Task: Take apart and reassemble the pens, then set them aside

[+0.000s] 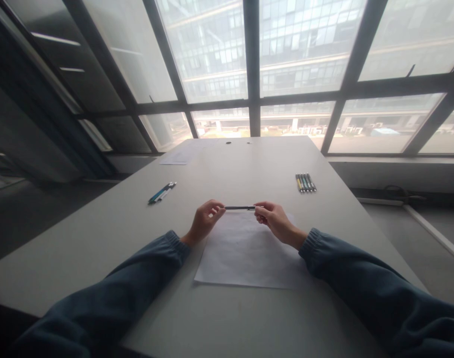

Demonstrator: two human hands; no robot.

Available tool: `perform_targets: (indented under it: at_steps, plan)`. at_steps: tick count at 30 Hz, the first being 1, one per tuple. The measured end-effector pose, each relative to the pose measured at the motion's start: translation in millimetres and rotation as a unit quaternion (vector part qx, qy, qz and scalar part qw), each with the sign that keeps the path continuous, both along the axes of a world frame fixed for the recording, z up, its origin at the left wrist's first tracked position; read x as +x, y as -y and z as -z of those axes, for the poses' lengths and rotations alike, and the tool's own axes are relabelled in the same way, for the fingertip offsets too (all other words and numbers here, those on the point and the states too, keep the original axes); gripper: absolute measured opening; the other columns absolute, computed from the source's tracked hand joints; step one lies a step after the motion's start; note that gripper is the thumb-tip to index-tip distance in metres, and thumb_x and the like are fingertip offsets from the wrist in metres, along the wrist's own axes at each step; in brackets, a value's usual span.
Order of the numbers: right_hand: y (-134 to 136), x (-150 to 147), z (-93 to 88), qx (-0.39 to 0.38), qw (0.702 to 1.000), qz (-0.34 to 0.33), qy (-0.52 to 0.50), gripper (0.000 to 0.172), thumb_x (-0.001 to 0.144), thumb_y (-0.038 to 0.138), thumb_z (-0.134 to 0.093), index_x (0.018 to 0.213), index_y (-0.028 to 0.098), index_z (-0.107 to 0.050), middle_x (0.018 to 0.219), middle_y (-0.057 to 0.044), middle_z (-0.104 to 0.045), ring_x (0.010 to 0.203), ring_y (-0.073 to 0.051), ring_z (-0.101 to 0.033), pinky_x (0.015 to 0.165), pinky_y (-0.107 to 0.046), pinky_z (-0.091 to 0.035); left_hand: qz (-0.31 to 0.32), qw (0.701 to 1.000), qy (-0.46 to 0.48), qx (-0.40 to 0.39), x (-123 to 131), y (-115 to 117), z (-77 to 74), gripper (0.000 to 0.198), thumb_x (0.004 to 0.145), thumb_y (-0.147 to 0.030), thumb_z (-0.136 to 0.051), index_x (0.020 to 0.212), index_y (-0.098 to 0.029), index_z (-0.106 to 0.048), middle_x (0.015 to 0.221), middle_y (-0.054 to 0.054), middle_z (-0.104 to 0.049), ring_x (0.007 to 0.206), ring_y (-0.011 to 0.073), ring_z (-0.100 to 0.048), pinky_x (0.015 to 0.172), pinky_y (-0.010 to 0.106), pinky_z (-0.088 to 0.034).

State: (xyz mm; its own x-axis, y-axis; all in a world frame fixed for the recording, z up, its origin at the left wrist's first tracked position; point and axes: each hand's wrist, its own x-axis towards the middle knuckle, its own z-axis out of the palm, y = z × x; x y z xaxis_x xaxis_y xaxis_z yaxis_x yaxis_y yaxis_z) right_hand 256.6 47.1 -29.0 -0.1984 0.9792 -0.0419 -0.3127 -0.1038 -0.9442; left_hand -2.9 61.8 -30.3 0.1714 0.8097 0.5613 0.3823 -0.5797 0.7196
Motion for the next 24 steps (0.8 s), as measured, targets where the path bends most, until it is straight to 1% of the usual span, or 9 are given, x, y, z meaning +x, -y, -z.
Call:
perform_targets:
  at_steps: [3, 8, 12, 17, 20, 24]
  plan:
    - [-0.4, 0.0, 2.5, 0.022, 0.999, -0.022, 0.028, 0.040, 0.071, 0.041, -0.086, 0.094, 0.012, -0.072, 0.068, 0.000, -0.059, 0.064, -0.012, -0.050, 0.060, -0.028, -0.038, 0.014, 1.000, -0.002, 0.010, 0.5, 0.5, 0.6, 0.022, 0.090, -0.039, -0.070, 0.089, -0.017, -0.070, 0.088, 0.004, -0.069, 0.074, 0.0124, -0.062, 0.061, 0.022, -0.049]
    - [0.0, 0.6, 4.2, 0.058, 0.997, -0.013, 0.049, 0.039, 0.075, 0.050, -0.081, 0.083, 0.013, -0.072, 0.065, 0.000, -0.056, 0.062, -0.011, -0.046, 0.058, -0.028, -0.035, 0.024, 0.999, -0.027, 0.026, 0.4, 0.4, -0.5, 0.025, 0.094, -0.042, -0.065, 0.088, -0.017, -0.067, 0.088, 0.004, -0.066, 0.075, 0.0123, -0.061, 0.064, 0.022, -0.048]
    - [0.9, 1.1, 4.2, 0.054, 0.998, -0.021, 0.037, 0.039, 0.078, 0.051, -0.079, 0.076, 0.014, -0.069, 0.065, -0.001, -0.055, 0.061, -0.011, -0.044, 0.058, -0.028, -0.034, 0.048, 0.993, -0.093, 0.060, -2.0, 0.2, -1.3, 0.027, 0.097, -0.043, -0.060, 0.088, -0.018, -0.061, 0.089, 0.003, -0.061, 0.077, 0.0127, -0.057, 0.067, 0.024, -0.047]
    - [2.4, 0.6, 3.4, 0.042, 0.998, -0.044, 0.024, 0.041, 0.078, 0.053, -0.079, 0.072, 0.014, -0.066, 0.065, -0.001, -0.055, 0.061, -0.011, -0.044, 0.058, -0.028, -0.034, 0.044, 0.980, -0.166, 0.101, -5.4, 0.0, 0.5, 0.025, 0.102, -0.041, -0.051, 0.093, -0.019, -0.058, 0.093, 0.004, -0.060, 0.077, 0.0139, -0.054, 0.069, 0.026, -0.045]
    - [3.1, 0.2, 3.1, 0.040, 0.998, -0.048, 0.024, 0.043, 0.079, 0.055, -0.078, 0.070, 0.015, -0.064, 0.065, -0.001, -0.055, 0.061, -0.011, -0.043, 0.057, -0.028, -0.033, 0.046, 0.975, -0.182, 0.118, -6.3, -0.2, 1.0, 0.026, 0.104, -0.038, -0.045, 0.092, -0.019, -0.058, 0.090, 0.005, -0.059, 0.077, 0.0151, -0.054, 0.071, 0.028, -0.044]
    - [3.7, 0.1, 3.4, 0.037, 0.997, -0.055, 0.026, 0.045, 0.081, 0.056, -0.076, 0.070, 0.015, -0.062, 0.065, -0.002, -0.054, 0.061, -0.011, -0.043, 0.057, -0.028, -0.033, 0.046, 0.974, -0.177, 0.132, -7.6, -1.6, 1.9, 0.034, 0.105, -0.042, -0.043, 0.084, -0.020, -0.057, 0.082, 0.004, -0.057, 0.077, 0.0163, -0.053, 0.072, 0.029, -0.042]
